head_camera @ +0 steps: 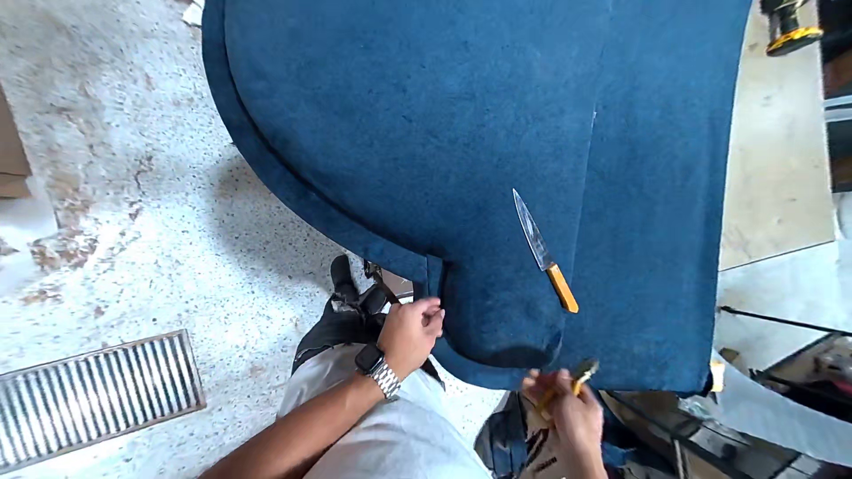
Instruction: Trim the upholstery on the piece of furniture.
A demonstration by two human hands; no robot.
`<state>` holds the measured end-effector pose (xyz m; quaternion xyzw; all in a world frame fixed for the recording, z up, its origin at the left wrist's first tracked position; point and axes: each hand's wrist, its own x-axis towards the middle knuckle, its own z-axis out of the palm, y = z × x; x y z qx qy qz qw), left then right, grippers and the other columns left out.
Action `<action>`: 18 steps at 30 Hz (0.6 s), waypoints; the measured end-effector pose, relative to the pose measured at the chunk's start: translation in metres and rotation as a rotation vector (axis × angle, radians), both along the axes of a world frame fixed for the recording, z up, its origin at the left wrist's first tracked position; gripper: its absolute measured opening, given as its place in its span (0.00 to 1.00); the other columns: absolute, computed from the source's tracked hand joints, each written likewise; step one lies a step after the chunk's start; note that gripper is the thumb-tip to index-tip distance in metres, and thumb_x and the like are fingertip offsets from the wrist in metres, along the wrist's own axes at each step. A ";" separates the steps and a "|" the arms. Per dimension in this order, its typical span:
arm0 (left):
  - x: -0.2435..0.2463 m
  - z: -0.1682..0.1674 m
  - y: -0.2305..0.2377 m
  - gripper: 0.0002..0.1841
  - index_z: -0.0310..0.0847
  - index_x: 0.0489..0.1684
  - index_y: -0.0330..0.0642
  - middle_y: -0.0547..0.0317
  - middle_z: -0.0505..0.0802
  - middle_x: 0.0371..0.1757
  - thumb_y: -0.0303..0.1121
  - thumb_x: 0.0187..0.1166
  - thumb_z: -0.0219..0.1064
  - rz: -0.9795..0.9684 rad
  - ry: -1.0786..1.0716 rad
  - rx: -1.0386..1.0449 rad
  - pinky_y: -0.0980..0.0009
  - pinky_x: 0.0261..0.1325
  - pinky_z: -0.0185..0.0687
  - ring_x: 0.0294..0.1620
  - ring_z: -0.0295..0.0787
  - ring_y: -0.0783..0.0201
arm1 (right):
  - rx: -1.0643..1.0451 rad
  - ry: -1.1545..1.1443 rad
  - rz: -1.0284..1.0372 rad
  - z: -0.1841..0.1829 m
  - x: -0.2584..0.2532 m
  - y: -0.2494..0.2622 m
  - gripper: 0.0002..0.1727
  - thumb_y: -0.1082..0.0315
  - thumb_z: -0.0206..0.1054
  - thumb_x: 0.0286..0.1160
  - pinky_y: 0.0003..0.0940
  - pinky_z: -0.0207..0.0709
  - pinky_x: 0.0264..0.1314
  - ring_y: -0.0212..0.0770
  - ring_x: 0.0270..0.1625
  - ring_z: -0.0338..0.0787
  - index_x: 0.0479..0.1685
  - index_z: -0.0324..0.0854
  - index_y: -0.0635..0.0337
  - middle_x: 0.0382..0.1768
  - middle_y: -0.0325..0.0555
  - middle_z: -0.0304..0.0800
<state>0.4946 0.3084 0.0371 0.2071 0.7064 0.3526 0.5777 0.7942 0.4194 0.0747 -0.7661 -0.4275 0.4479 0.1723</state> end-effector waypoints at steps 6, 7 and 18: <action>0.003 -0.016 0.028 0.35 0.65 0.90 0.51 0.56 0.83 0.81 0.26 0.80 0.69 0.309 -0.093 0.216 0.55 0.79 0.82 0.77 0.84 0.59 | 0.230 -0.139 0.298 -0.020 0.000 0.067 0.20 0.57 0.58 0.91 0.37 0.84 0.53 0.35 0.49 0.88 0.68 0.84 0.59 0.51 0.45 0.91; 0.004 -0.015 0.033 0.37 0.63 0.91 0.48 0.55 0.80 0.83 0.20 0.77 0.67 0.364 -0.169 0.231 0.53 0.82 0.78 0.81 0.79 0.57 | 0.220 -0.098 0.302 -0.024 -0.005 0.072 0.20 0.57 0.59 0.91 0.36 0.82 0.53 0.34 0.48 0.87 0.69 0.83 0.59 0.50 0.43 0.91; 0.025 0.009 0.063 0.27 0.71 0.80 0.34 0.46 0.85 0.78 0.16 0.79 0.57 0.579 -0.098 0.085 0.53 0.80 0.76 0.80 0.80 0.55 | -0.047 0.414 0.102 -0.016 0.024 0.130 0.14 0.57 0.54 0.93 0.31 0.87 0.40 0.33 0.38 0.91 0.53 0.79 0.57 0.40 0.42 0.92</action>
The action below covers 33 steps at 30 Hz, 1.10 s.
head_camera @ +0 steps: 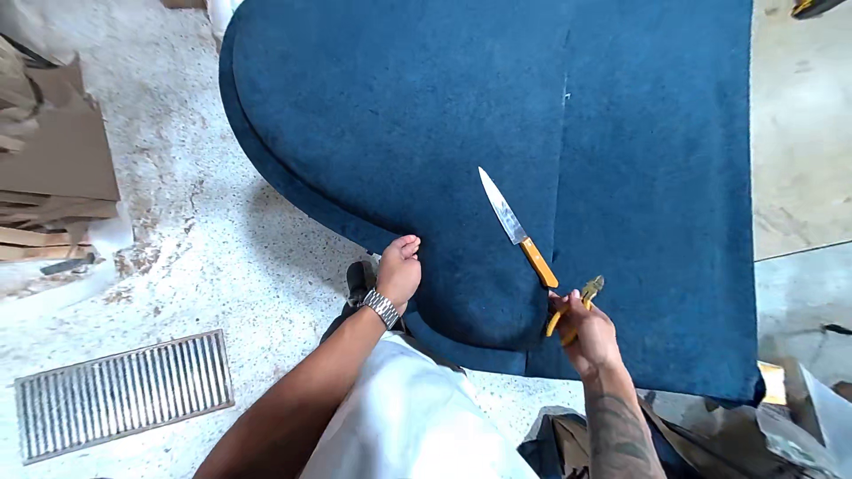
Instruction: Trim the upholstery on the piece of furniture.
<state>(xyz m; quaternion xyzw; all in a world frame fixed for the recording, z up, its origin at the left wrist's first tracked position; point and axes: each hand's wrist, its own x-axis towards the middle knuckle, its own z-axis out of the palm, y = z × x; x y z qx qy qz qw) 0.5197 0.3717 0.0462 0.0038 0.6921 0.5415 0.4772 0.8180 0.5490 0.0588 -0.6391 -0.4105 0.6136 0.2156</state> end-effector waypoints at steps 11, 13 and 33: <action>-0.002 0.003 0.018 0.22 0.73 0.78 0.32 0.42 0.86 0.74 0.24 0.85 0.59 0.108 -0.034 -0.099 0.49 0.78 0.76 0.76 0.82 0.50 | 0.033 -0.143 0.094 -0.002 -0.016 0.001 0.16 0.56 0.57 0.92 0.29 0.78 0.28 0.33 0.26 0.80 0.39 0.80 0.57 0.28 0.40 0.81; -0.002 -0.010 0.016 0.19 0.80 0.70 0.33 0.44 0.93 0.63 0.30 0.82 0.69 0.232 -0.005 -0.103 0.51 0.71 0.85 0.65 0.91 0.52 | 0.037 -0.138 0.081 -0.002 -0.015 0.002 0.16 0.57 0.58 0.92 0.30 0.79 0.27 0.34 0.25 0.80 0.39 0.80 0.59 0.27 0.41 0.81; -0.029 -0.034 0.003 0.24 0.59 0.79 0.40 0.43 0.90 0.53 0.30 0.88 0.63 0.000 -0.199 0.129 0.58 0.49 0.89 0.43 0.91 0.58 | 0.792 -0.779 0.867 0.031 -0.098 0.011 0.30 0.58 0.71 0.80 0.69 0.80 0.63 0.69 0.65 0.84 0.79 0.75 0.58 0.65 0.65 0.83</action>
